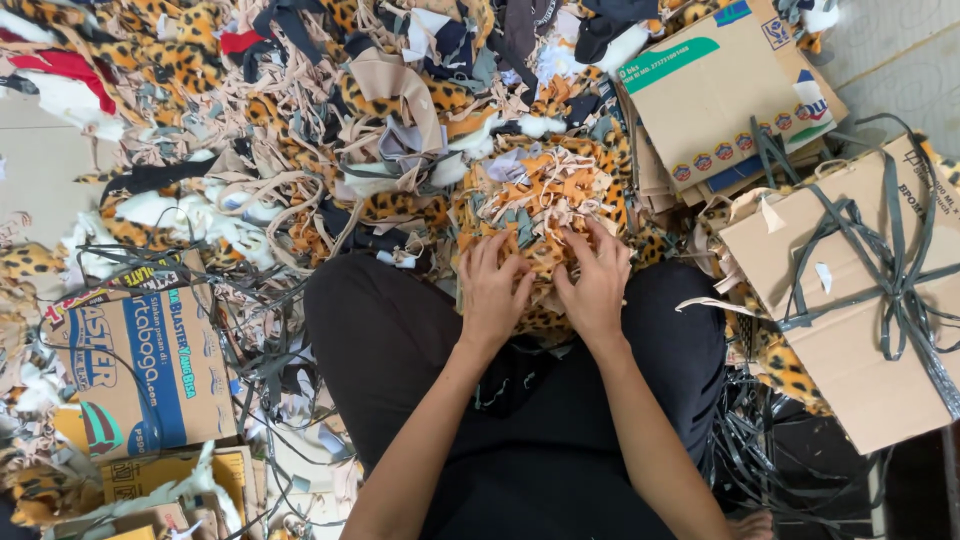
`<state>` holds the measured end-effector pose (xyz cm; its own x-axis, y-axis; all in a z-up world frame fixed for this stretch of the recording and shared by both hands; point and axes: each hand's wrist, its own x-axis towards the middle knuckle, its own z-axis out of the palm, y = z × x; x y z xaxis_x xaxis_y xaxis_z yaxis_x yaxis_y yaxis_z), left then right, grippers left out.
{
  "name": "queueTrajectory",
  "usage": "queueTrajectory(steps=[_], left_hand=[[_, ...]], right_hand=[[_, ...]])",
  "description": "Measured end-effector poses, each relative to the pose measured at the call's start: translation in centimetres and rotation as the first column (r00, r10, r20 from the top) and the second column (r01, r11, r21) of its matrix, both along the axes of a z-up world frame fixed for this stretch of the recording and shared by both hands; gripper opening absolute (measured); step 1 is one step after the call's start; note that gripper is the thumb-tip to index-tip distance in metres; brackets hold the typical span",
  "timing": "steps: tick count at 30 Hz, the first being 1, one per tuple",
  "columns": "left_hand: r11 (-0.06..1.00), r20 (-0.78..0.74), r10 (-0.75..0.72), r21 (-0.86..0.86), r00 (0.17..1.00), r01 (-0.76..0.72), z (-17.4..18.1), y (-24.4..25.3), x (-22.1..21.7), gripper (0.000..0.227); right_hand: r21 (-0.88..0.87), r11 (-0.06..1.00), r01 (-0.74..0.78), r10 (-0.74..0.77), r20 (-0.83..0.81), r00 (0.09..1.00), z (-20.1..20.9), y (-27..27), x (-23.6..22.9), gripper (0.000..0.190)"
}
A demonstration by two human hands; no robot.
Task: The person sorts through fabric scraps and packs them into a small cardboard box, then secures the box using cord.
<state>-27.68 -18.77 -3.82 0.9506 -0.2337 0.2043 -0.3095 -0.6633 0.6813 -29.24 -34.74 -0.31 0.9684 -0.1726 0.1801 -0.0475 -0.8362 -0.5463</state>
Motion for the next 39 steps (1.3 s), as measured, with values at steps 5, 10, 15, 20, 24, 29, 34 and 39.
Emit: queueTrajectory(steps=[5,10,15,20,24,29,34,39], left_hand=[[0.999,0.007,-0.028,0.023,1.0,0.028,0.3,0.5,-0.3,0.017],[1.0,0.032,-0.024,0.011,0.999,0.023,2.9,0.2,0.9,0.027],[0.991,0.18,0.036,0.12,0.983,-0.059,3.5,-2.0,4.8,0.032],[0.958,0.311,0.058,0.25,0.949,-0.141,-0.8,-4.6,6.8,0.05],[0.926,0.407,0.071,0.313,0.91,-0.212,-3.3,-4.6,7.1,0.052],[0.927,0.433,0.093,0.291,0.896,-0.237,-5.1,-5.0,7.7,0.051],[0.922,0.431,0.096,0.302,0.897,-0.244,-5.6,-5.0,8.0,0.051],[0.936,0.354,0.075,0.298,0.932,-0.189,-5.1,-4.6,7.8,0.052]], right_hand=[[0.051,0.999,0.004,0.008,-0.222,0.975,1.5,-0.1,0.2,0.069],[0.083,0.996,-0.029,0.055,-0.322,0.945,4.2,-0.3,1.0,0.083],[0.144,0.989,-0.019,0.027,-0.053,0.998,5.0,0.3,4.4,0.053],[-0.132,0.99,-0.047,0.038,-0.067,0.997,-0.7,0.8,7.2,0.05],[-0.232,0.97,-0.077,0.073,-0.024,0.997,-5.0,0.6,7.2,0.054],[-0.284,0.957,-0.056,0.064,0.021,0.998,-7.0,0.3,7.5,0.055],[-0.273,0.961,-0.037,0.048,0.035,0.998,-7.2,0.6,7.8,0.053],[-0.22,0.974,-0.049,0.051,0.004,0.999,-7.9,0.0,8.2,0.054]])
